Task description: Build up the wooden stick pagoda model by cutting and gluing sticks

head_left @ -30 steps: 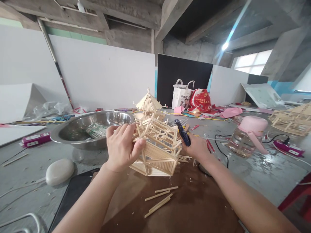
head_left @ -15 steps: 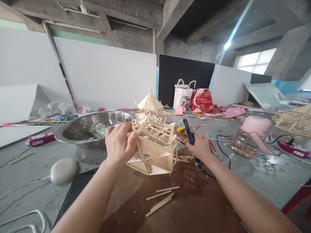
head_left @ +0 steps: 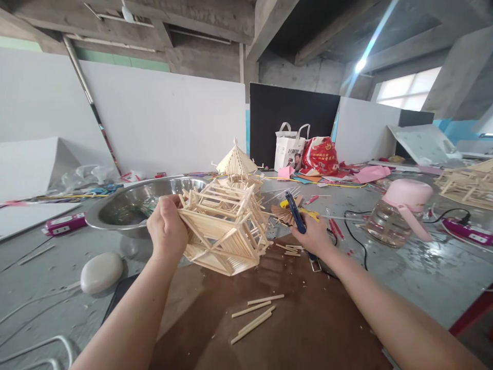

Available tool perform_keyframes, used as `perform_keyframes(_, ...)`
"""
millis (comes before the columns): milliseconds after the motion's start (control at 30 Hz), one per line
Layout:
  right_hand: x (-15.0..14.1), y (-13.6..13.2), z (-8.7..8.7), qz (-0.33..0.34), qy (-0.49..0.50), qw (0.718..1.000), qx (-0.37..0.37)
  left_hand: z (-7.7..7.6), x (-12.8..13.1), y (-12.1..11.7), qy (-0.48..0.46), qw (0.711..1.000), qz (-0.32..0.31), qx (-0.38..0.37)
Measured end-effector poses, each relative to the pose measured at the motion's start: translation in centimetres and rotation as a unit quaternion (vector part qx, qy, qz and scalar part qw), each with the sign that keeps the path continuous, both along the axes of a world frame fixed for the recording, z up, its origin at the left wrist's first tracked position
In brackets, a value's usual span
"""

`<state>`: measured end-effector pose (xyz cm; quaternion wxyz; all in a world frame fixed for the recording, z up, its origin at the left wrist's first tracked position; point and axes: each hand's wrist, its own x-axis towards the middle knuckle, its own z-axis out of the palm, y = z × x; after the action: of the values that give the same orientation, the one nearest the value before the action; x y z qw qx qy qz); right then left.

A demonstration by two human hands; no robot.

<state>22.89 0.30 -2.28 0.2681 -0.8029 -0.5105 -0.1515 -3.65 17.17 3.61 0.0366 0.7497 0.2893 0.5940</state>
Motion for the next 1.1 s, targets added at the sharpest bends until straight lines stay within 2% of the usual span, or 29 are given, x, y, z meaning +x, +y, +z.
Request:
perform_keyframes(67, 0.0, 0.1, -0.2, 0.002, 0.0, 1.0, -0.005, 0.2, 0.0, 0.1, -0.053, 0.997, 0.01, -0.059)
perform_keyframes(133, 0.0, 0.2, -0.3, 0.0, -0.001, 1.0, -0.007, 0.6, 0.2, -0.3, -0.043, 0.996, 0.025, -0.073)
perform_keyframes(267, 0.2, 0.3, -0.5, -0.001, 0.005, 1.0, -0.018, 1.4, 0.8, -1.3, -0.001, 0.997, 0.08, -0.015)
perform_keyframes(467, 0.3, 0.3, -0.7, 0.009, 0.006, 1.0, -0.018, 1.4, 1.2, -1.7, 0.019, 0.993, 0.117, 0.017)
perform_keyframes(567, 0.2, 0.3, -0.7, 0.016, 0.005, 1.0, -0.015, 1.5, 1.4, -2.4, 0.045, 0.984, 0.124, 0.116)
perform_keyframes(700, 0.3, 0.4, -0.7, 0.013, -0.003, 1.0, -0.005, 2.5, 1.7, -4.0, 0.17, 0.955, 0.071, 0.231)
perform_keyframes(767, 0.2, 0.4, -0.7, 0.015, -0.005, 1.0, -0.001, 3.3, 1.8, -4.9, 0.217, 0.944, 0.058, 0.244)
perform_keyframes(900, 0.1, 0.2, -0.6, 0.018, -0.011, 1.0, 0.008, 4.7, 2.0, -6.9, 0.292, 0.918, 0.085, 0.255)
perform_keyframes(1100, 0.1, 0.1, -0.5, 0.027, 0.017, 0.999, 0.01, 5.1, 2.9, -9.8, 0.282, 0.911, 0.19, 0.235)
